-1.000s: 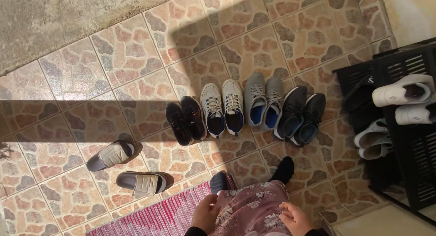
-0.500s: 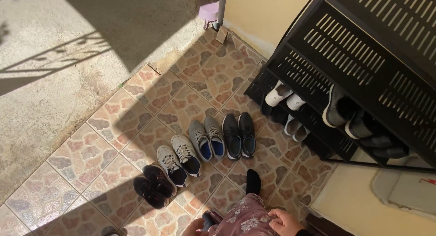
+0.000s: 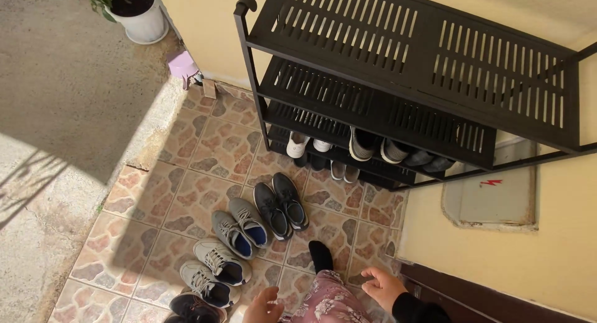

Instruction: The person removes various pairs of shoes from a black metal shoe rack and places them on the tiled floor. They then pick up the shoes from the floor and place them back onto the rack, organizing them by type and color.

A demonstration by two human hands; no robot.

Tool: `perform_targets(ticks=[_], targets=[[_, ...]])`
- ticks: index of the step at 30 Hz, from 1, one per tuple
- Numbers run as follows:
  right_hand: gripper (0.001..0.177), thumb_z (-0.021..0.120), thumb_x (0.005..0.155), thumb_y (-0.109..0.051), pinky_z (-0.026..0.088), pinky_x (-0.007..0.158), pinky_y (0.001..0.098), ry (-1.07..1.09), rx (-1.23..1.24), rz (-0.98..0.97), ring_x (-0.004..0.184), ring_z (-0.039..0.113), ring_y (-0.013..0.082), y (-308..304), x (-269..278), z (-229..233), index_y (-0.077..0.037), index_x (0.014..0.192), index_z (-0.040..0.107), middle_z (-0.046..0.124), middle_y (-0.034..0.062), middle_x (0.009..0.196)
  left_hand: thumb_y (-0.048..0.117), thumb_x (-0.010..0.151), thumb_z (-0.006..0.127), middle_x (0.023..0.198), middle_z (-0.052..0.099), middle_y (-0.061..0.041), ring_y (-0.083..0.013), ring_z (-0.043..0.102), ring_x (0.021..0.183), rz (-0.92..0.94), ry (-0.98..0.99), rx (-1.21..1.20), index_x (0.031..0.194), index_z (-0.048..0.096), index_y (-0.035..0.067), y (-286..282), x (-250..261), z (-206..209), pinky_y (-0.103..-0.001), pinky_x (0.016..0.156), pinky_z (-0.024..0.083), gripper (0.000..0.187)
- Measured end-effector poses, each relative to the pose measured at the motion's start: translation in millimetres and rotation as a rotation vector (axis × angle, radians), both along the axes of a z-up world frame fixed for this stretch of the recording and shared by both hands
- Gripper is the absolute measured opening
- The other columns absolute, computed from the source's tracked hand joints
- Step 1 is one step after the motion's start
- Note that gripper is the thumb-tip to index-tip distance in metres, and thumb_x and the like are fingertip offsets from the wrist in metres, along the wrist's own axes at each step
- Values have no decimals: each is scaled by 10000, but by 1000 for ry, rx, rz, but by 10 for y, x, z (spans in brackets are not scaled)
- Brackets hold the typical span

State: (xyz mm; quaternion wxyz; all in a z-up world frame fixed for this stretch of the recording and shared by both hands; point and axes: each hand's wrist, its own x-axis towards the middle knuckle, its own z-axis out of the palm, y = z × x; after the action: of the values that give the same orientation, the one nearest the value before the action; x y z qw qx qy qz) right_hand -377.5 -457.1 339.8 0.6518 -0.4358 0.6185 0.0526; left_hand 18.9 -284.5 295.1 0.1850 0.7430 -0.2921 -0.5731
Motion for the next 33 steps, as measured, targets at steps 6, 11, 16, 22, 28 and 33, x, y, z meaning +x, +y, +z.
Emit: perform_targets(ticks=[6,11,16,22,28,33], targets=[[464,767,880,-216,555,710,273,75,-131,-19,797,712,97,-502,-70,101,-107,1305,615,810,65,924,237,795,770,1174,758,-54,-185,791,990,-141,-54,37,1305,648,185,-981,-397,912,-345,910,615,527],[537,762,865,-246,581,776,296,134,-195,-40,955,765,132,-1002,-93,-13,-114,1355,589,813,83,1067,234,840,717,1189,721,-69,-224,755,1002,-189,-47,-2,1283,651,153,-1575,-629,1195,-366,899,592,455],[694,764,848,-262,571,929,353,193,-394,-57,1188,696,215,-1508,-216,-350,-72,1458,495,631,120,1408,208,842,738,1209,663,-156,-340,674,1080,-387,-105,-145,1287,636,117,-2134,-794,1167,-430,951,530,466],[848,751,852,-276,531,1009,396,384,-452,-12,1315,593,251,-2389,-55,-61,-98,1575,344,476,149,1551,148,839,720,1311,608,-176,-398,608,1172,-452,-155,-266,1265,622,98,-2876,-1110,982,-468,957,514,439],[935,761,826,-245,486,1046,429,493,-707,71,1351,528,338,-2904,3,-70,-106,1601,257,399,187,1581,153,910,663,1428,526,-143,-385,632,1170,-599,-262,-301,1355,525,106,-3818,-1470,1055,-478,957,530,468],[968,778,802,-232,464,1042,467,520,-780,99,1331,509,414,-3185,19,-160,-79,1589,235,436,227,1539,118,893,661,1499,393,-195,-421,590,1215,-598,-357,-227,1527,362,169,-4478,-1656,1067,-487,960,539,703]])
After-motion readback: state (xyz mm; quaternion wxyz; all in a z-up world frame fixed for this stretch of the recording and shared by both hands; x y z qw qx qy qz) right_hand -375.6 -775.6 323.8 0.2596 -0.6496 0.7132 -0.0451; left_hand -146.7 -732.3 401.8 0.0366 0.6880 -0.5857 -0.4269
